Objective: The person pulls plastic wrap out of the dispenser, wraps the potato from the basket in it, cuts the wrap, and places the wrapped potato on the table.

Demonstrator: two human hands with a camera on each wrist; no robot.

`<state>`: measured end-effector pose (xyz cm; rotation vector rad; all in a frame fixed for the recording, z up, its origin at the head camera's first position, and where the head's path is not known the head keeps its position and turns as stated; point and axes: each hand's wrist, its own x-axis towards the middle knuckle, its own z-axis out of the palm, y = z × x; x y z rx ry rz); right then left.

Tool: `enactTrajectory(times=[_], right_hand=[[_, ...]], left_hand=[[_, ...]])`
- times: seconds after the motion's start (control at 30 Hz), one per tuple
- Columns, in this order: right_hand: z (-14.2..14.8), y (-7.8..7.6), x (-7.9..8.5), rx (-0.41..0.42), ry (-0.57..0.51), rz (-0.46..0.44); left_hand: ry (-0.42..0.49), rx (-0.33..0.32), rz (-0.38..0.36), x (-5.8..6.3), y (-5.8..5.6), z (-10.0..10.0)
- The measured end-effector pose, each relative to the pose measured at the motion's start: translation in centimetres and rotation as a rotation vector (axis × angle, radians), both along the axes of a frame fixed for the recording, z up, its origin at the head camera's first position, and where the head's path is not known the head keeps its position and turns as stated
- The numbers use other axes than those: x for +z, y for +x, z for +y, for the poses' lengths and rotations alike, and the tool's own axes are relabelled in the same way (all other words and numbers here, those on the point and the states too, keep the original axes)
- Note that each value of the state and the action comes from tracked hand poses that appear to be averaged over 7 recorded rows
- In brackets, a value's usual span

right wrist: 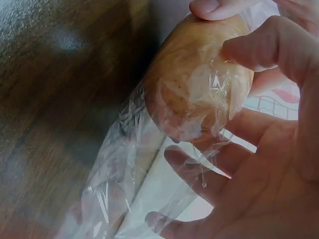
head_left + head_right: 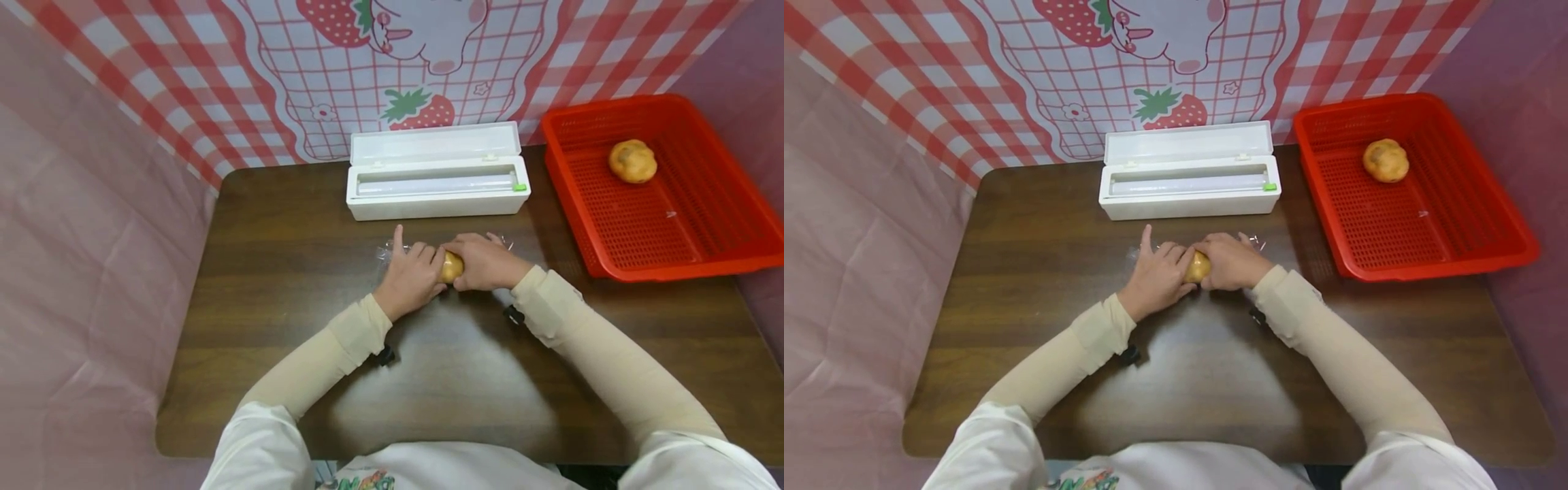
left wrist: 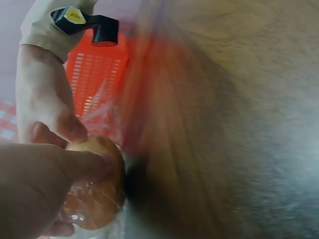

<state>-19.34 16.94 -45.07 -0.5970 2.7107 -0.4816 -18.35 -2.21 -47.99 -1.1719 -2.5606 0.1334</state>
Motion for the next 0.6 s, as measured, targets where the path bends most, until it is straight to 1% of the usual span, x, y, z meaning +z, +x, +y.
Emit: enactTrajectory(times=[0.17, 0.3, 0.37, 0.5, 0.6], right_hand=[[0.2, 0.0, -0.1, -0.004, 0.007, -0.035], [0.5, 0.5, -0.5, 0.005, 0.029, -0.01], [0.5, 0.9, -0.6, 0.016, 0.023, 0.028], [0.3, 1.9, -0.5, 0.064, 0.046, 0.172], [0.1, 2.3, -0.4, 0.09, 0.058, 0.262]], left_hand=[[-0.042, 0.021, -0.07, 0.6, -0.5, 0.3], [-0.091, 0.037, -0.119, 1.0, -0.9, 0.4], [-0.103, 0.04, -0.146, 1.2, -1.0, 0.4], [-0.117, 0.045, -0.196, 1.4, -1.3, 0.3], [-0.125, 0.045, -0.244, 1.7, -1.6, 0.4]])
